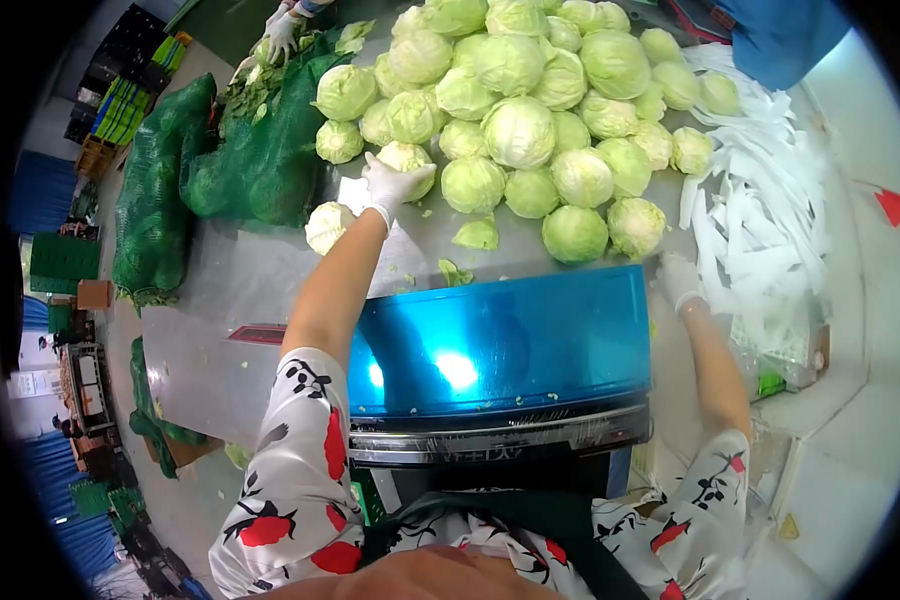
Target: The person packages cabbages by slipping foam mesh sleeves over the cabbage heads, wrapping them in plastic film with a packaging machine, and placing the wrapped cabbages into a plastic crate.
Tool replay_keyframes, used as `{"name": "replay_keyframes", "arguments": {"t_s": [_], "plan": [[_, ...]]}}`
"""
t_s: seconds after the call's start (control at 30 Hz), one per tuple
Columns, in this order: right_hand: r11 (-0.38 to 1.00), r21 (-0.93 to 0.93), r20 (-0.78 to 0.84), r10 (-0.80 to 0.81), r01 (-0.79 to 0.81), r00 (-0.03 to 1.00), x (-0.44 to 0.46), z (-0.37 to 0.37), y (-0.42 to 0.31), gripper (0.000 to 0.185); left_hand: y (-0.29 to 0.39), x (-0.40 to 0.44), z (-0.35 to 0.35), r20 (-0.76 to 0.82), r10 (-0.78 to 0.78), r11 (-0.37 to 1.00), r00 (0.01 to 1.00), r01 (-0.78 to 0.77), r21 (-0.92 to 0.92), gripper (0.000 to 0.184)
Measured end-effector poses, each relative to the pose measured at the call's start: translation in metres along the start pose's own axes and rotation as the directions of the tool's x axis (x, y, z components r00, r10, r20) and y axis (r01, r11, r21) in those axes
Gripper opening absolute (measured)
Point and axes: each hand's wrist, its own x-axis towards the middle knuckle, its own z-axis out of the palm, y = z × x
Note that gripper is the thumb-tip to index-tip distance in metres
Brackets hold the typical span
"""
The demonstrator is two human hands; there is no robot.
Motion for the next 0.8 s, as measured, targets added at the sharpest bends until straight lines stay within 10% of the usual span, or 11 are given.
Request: {"name": "replay_keyframes", "arguments": {"t_s": [0.2,0.33,0.43,0.53,0.6,0.73,0.8], "plan": [[0.956,-0.061,-0.138,-0.291,0.285,0.947,-0.008,-0.008,0.011,0.017,-0.053,0.040,0.014,0.025,-0.106,0.959,0.994,0.109,-0.261,0.106],[0.988,-0.133,-0.334,-0.120,0.079,0.935,-0.018,-0.052,-0.009,0.018,-0.037,-0.010,-0.065,0.575,-0.051,0.638,0.817,0.469,-0.610,0.080],[0.971,-0.073,-0.159,0.215,-0.229,0.964,-0.038,-0.129,-0.049,0.017,-0.031,-0.056,-0.110,0.465,0.257,0.688,0.847,0.178,-0.704,0.081],[0.992,-0.078,-0.668,-0.125,0.098,0.733,-0.049,-0.159,-0.033,0.026,0.001,-0.149,-0.172,0.443,0.350,0.846,0.825,-0.076,-0.528,0.098],[0.953,0.304,-0.599,0.183,0.011,0.779,-0.050,-0.192,-0.023,0.040,-0.004,-0.200,-0.170,0.409,0.527,0.735,0.745,-0.158,-0.659,0.108],[0.951,0.092,-0.630,-0.175,0.296,0.757,-0.078,-0.260,-0.021,0.041,0.011,-0.296,-0.182,0.300,0.692,0.720,0.657,-0.655,-0.228,0.105],[0.728,0.519,-0.656,0.005,0.447,0.755,-0.092,-0.261,-0.028,0.041,0.007,-0.322,-0.176,0.289,0.683,0.717,0.671,-0.691,-0.091,0.100]]}}
